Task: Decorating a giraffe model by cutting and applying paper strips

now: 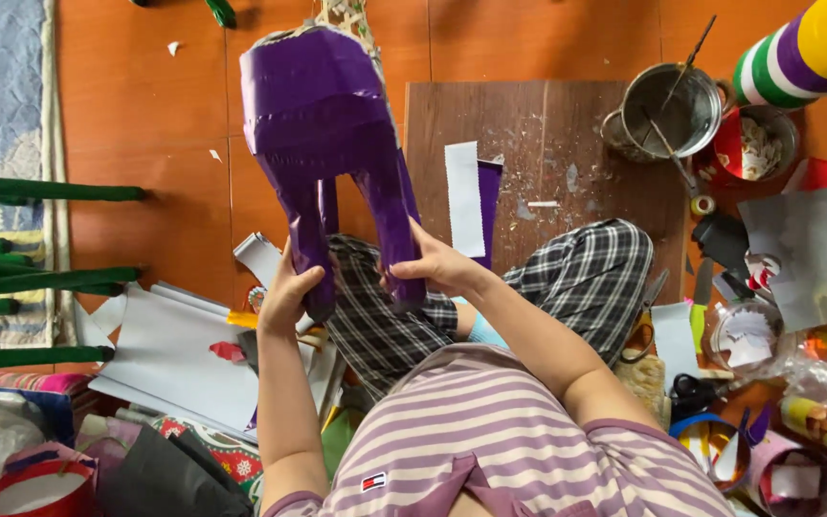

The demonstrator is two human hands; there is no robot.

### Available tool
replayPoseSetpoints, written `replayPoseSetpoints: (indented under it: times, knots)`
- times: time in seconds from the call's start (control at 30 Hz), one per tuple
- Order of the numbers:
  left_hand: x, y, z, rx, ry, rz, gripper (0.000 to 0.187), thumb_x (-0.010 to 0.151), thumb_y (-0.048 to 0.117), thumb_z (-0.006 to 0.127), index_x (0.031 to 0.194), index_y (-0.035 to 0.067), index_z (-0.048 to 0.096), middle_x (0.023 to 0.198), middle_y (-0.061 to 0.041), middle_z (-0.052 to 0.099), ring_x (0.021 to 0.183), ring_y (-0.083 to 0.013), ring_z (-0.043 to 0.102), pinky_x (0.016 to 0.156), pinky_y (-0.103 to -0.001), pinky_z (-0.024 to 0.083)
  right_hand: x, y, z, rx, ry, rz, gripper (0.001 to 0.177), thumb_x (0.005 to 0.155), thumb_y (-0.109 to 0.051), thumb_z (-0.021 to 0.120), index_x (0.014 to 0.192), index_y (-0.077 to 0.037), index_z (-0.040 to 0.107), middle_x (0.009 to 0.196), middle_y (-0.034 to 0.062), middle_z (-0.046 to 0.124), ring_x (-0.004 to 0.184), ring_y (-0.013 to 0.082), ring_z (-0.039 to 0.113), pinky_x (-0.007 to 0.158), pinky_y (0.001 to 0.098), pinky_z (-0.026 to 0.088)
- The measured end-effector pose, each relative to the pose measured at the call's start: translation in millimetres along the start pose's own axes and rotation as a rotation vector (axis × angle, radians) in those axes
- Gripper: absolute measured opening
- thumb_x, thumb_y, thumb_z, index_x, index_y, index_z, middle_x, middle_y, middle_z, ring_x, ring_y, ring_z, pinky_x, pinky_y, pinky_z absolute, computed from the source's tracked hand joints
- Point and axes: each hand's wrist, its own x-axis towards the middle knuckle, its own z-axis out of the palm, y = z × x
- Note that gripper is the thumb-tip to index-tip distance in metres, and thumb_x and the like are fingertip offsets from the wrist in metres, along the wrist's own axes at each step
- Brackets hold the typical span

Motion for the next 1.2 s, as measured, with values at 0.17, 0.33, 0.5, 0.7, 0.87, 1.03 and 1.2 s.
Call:
replayPoseSetpoints:
  times: [0.17, 0.33, 0.5, 0.7, 0.87, 1.03, 1.2]
  knots:
    - [17, 33, 34, 0.174, -0.068, 0.009, 0.111, 0.058, -0.007, 0.086, 0.152, 0.018, 0.033, 0.115, -0.019, 0.062, 0.094, -0.0284, 0.065, 0.079, -0.045, 0.055, -19, -66, 8, -0.417, -0.014, -0.060, 0.114, 0.061, 0.003, 0.089, 0.153, -0.019, 0.026, 0.135, 0.0155, 0.052, 0.110, 0.0263, 0.055, 0.091, 0.0447, 0.052]
    - [113, -30, 65, 0.689, -0.156, 0.188, 0.071, 0.065, 0.012, 0.091, 0.123, 0.002, 0.052, 0.102, -0.022, 0.062, 0.091, -0.0323, 0.057, 0.090, -0.046, 0.045, -3, -101, -103, -0.631, 0.163, -0.119, 0.077, 0.060, 0.010, 0.086, 0.127, -0.012, 0.055, 0.100, 0.0163, 0.063, 0.086, 0.0304, 0.062, 0.075, 0.0452, 0.056]
    - [192, -41, 114, 0.781, -0.208, 0.223, 0.044, 0.076, 0.017, 0.087, 0.109, -0.001, 0.063, 0.092, -0.022, 0.066, 0.082, -0.0325, 0.062, 0.081, -0.044, 0.051, 40, -87, -235, -0.431, 0.403, -0.237, 0.063, 0.052, 0.010, 0.085, 0.111, -0.004, 0.069, 0.105, 0.0143, 0.068, 0.099, 0.0233, 0.063, 0.090, 0.0370, 0.052]
    - [291, -27, 195, 0.802, -0.240, 0.243, 0.045, 0.077, 0.017, 0.085, 0.111, 0.003, 0.060, 0.096, -0.019, 0.066, 0.086, -0.0317, 0.063, 0.082, -0.044, 0.052, 79, -99, -342, 0.100, 0.696, -0.176, 0.028, 0.092, -0.026, 0.065, 0.118, -0.016, 0.068, 0.123, 0.0106, 0.062, 0.119, 0.0274, 0.054, 0.110, 0.0448, 0.035]
    - [329, -30, 241, 0.802, -0.217, 0.217, 0.046, 0.078, 0.018, 0.083, 0.114, 0.006, 0.057, 0.099, -0.017, 0.065, 0.089, -0.0310, 0.063, 0.083, -0.045, 0.053, 71, -126, -314, -0.470, 0.504, -0.344, 0.051, 0.061, 0.000, 0.086, 0.109, -0.003, 0.070, 0.101, 0.0163, 0.069, 0.096, 0.0242, 0.065, 0.090, 0.0366, 0.051]
    - [328, -18, 239, 0.827, -0.136, 0.152, 0.046, 0.079, 0.018, 0.081, 0.116, 0.009, 0.054, 0.102, -0.015, 0.064, 0.092, -0.0303, 0.064, 0.083, -0.045, 0.054, 71, -138, -314, -0.845, 0.509, -0.439, 0.043, 0.066, -0.002, 0.084, 0.105, -0.005, 0.068, 0.101, 0.0148, 0.069, 0.097, 0.0247, 0.064, 0.089, 0.0375, 0.050]
    - [292, -62, 203, 0.873, -0.007, -0.005, 0.047, 0.080, 0.018, 0.080, 0.118, 0.012, 0.051, 0.105, -0.014, 0.064, 0.096, -0.0296, 0.064, 0.084, -0.045, 0.055, 64, -124, -329, -0.893, 0.613, -0.334, 0.042, 0.068, -0.002, 0.082, 0.106, -0.005, 0.066, 0.099, 0.0159, 0.066, 0.096, 0.0277, 0.063, 0.086, 0.0397, 0.049]
